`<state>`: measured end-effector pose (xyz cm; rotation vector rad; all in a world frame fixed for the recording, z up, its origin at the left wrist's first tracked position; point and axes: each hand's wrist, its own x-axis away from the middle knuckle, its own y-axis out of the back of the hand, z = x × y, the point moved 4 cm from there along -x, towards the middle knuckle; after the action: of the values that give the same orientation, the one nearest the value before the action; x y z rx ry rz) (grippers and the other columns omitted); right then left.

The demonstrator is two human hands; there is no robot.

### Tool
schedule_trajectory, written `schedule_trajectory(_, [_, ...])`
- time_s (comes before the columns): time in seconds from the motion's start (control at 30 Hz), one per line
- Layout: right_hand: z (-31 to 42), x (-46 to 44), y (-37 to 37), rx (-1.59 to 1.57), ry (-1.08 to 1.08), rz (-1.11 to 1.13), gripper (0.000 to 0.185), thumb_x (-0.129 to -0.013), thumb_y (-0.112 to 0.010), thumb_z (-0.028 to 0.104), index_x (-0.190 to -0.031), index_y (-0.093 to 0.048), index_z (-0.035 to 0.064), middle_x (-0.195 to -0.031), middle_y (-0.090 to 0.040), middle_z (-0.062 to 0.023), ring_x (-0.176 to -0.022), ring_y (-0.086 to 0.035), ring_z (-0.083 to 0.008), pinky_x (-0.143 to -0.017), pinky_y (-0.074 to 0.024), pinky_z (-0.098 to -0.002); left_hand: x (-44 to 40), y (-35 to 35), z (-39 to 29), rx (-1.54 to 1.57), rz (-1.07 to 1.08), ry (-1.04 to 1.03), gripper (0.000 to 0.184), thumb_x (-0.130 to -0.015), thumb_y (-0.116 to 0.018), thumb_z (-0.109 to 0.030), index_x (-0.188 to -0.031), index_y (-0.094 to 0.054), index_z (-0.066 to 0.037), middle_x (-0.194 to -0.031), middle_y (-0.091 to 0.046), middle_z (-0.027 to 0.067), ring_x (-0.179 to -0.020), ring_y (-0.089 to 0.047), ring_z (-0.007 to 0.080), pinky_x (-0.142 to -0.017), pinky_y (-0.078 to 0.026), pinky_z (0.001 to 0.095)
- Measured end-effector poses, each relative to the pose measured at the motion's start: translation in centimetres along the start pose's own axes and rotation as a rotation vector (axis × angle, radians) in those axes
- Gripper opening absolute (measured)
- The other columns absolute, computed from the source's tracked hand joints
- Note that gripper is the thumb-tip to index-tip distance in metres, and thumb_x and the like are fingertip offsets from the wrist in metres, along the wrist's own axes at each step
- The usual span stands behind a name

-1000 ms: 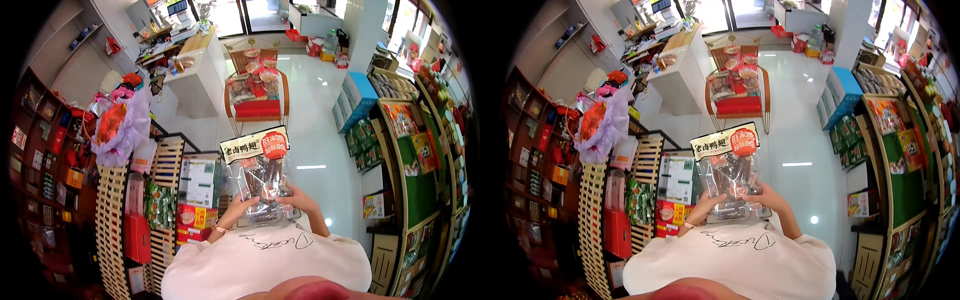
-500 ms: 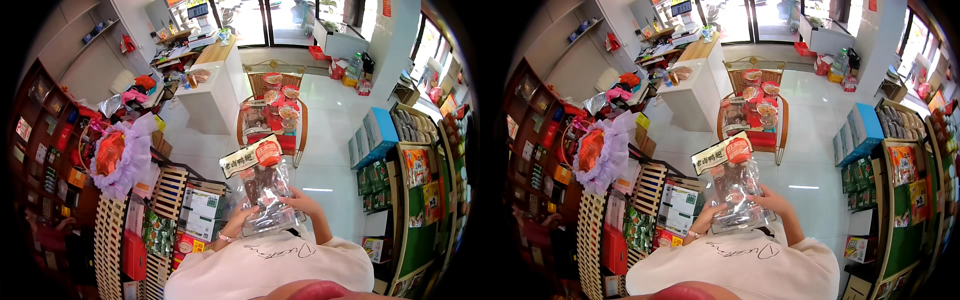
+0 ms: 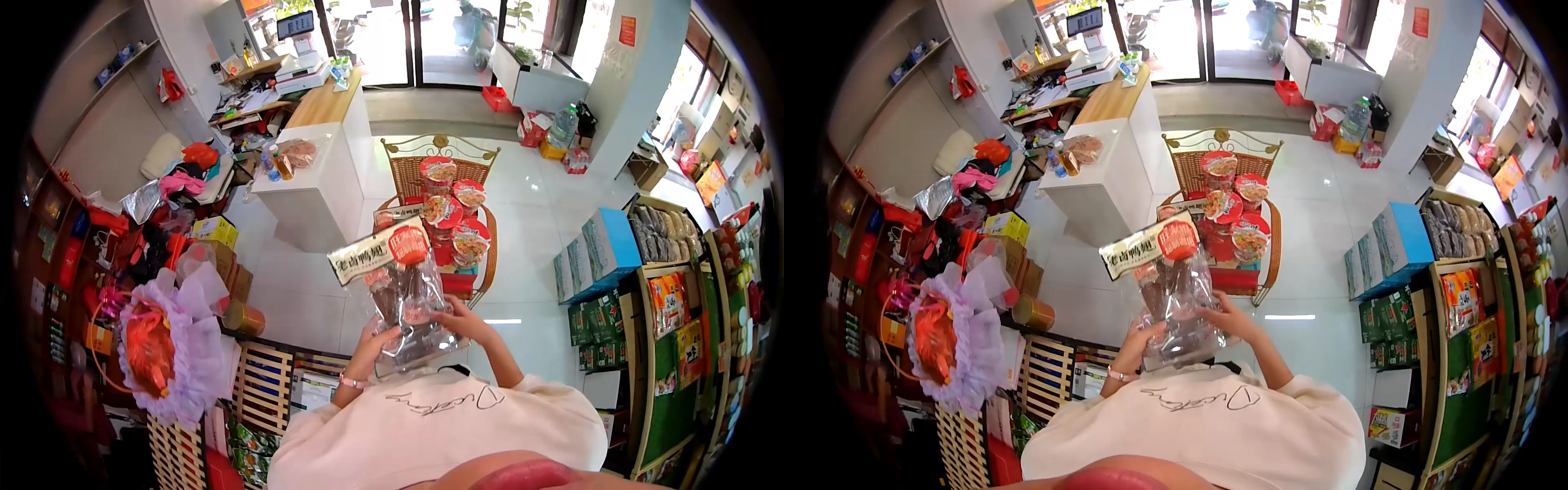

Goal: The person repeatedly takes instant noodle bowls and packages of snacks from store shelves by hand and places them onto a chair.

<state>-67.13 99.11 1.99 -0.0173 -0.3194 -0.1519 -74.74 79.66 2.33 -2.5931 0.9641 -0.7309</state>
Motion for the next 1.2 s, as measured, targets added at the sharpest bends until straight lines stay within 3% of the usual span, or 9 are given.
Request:
schedule_trajectory(0.33, [3.0, -12.2, 0.3, -0.014, -0.133, -0.105, 0.071, -0.078, -0.062, 0.036, -0.127, -0.025, 0.0001, -0.103, -0.054, -0.0128, -0.083, -0.055, -0.0151, -0.069, -0.0451, -0.0262, -10.4, 4.2, -8.3, -0.077, -0.054, 0.121, 0.045, -0.076, -0.061, -0.008, -0.117, -0.044, -0.005, -0.095, -0.057, 0.0027, -0.077, -0.055, 0.0094, -0.062, -0.044, 0.0217])
schedule_trajectory(0.57, [0.0, -16.6, 0.3, -0.018, -0.187, -0.097, 0.093, -0.071, -0.066, 0.041, -0.133, -0.011, -0.002, -0.128, -0.032, -0.0213, -0.117, -0.037, -0.0274, -0.096, -0.0297, -0.0332, -15.4, 9.5, -5.5, -0.139, -0.108, 0.209, 0.043, -0.075, -0.063, -0.01, -0.114, -0.046, -0.004, -0.092, -0.058, 0.0034, -0.074, -0.056, 0.0104, -0.061, -0.045, 0.0221])
schedule_trajectory(0.63, [-1.4, -18.8, 1.0, 0.178, -0.135, -0.161, 0.093, -0.068, -0.068, 0.038, -0.132, -0.013, -0.0017, -0.125, -0.033, -0.0238, -0.115, -0.037, -0.032, -0.094, -0.0322, -0.0359, -16.6, 9.8, -5.7, -0.156, -0.037, 0.13, 0.042, -0.075, -0.063, -0.008, -0.113, -0.047, -0.002, -0.09, -0.058, 0.0046, -0.073, -0.056, 0.0118, -0.06, -0.045, 0.0236])
schedule_trajectory(0.67, [-3.4, -20.2, 1.3, 0.49, -0.012, -0.256, 0.092, -0.067, -0.07, 0.037, -0.13, -0.016, -0.0025, -0.12, -0.037, -0.0248, -0.111, -0.04, -0.0347, -0.091, -0.0362, -0.0381, -17.7, 10.3, -4.9, -0.067, -0.036, 0.147, 0.042, -0.075, -0.063, -0.008, -0.112, -0.047, -0.001, -0.09, -0.059, 0.005, -0.073, -0.056, 0.0121, -0.06, -0.046, 0.024])
schedule_trajectory(0.73, [-3.7, -21.6, 1.5, 0.585, 0.154, -0.357, 0.085, -0.065, -0.071, 0.034, -0.127, -0.024, 0.0, -0.119, -0.037, -0.0252, -0.109, -0.041, -0.0371, -0.089, -0.0377, -0.0391, -19.6, 12.2, -3.5, -0.061, -0.018, 0.197, 0.04, -0.075, -0.063, -0.005, -0.111, -0.047, 0.0, -0.089, -0.059, 0.006, -0.073, -0.057, 0.0129, -0.062, -0.047, 0.0249])
schedule_trajectory(0.83, [-1.6, -23.4, 1.5, 0.378, 0.046, -0.281, 0.079, -0.065, -0.071, 0.037, -0.123, -0.031, 0.0022, -0.119, -0.038, -0.0261, -0.107, -0.043, -0.0368, -0.088, -0.0383, -0.0382, -23.0, 13.9, -2.8, -0.187, -0.073, 0.155, 0.036, -0.075, -0.062, -0.01, -0.108, -0.049, -0.002, -0.081, -0.058, 0.0034, -0.066, -0.054, 0.0104, -0.056, -0.043, 0.0225])
schedule_trajectory(0.93, [-2.5, -26.5, 2.4, 0.437, -0.057, -0.12, 0.071, -0.07, -0.067, 0.033, -0.122, -0.032, 0.001, -0.12, -0.038, -0.0231, -0.113, -0.038, -0.0336, -0.092, -0.034, -0.0363, -27.8, 13.9, -2.8, -0.266, -0.024, 0.156, 0.031, -0.075, -0.063, -0.015, -0.1, -0.052, -0.003, -0.076, -0.057, 0.0019, -0.061, -0.052, 0.0086, -0.051, -0.04, 0.0215])
schedule_trajectory(1.1, [-5.4, -31.8, 4.9, 0.048, -0.337, -0.01, 0.076, -0.073, -0.065, 0.036, -0.13, -0.028, 0.0027, -0.102, -0.054, -0.0134, -0.088, -0.053, -0.0174, -0.073, -0.0408, -0.0276, -35.8, 15.4, -1.1, -0.352, -0.056, 0.429, 0.023, -0.072, -0.068, -0.024, -0.077, -0.057, -0.005, -0.062, -0.055, -0.001, -0.049, -0.049, 0.0076, -0.042, -0.036, 0.0213])
schedule_trajectory(1.2, [-8.2, -34.7, 6.3, -0.012, -0.374, -0.013, 0.074, -0.073, -0.064, 0.036, -0.129, -0.029, 0.0026, -0.102, -0.055, -0.0137, -0.09, -0.053, -0.0175, -0.077, -0.041, -0.0282, -40.5, 16.4, 1.4, -0.267, -0.03, 0.515, 0.022, -0.072, -0.068, -0.025, -0.075, -0.057, -0.007, -0.057, -0.052, -0.0026, -0.046, -0.047, 0.0065, -0.04, -0.034, 0.0207])
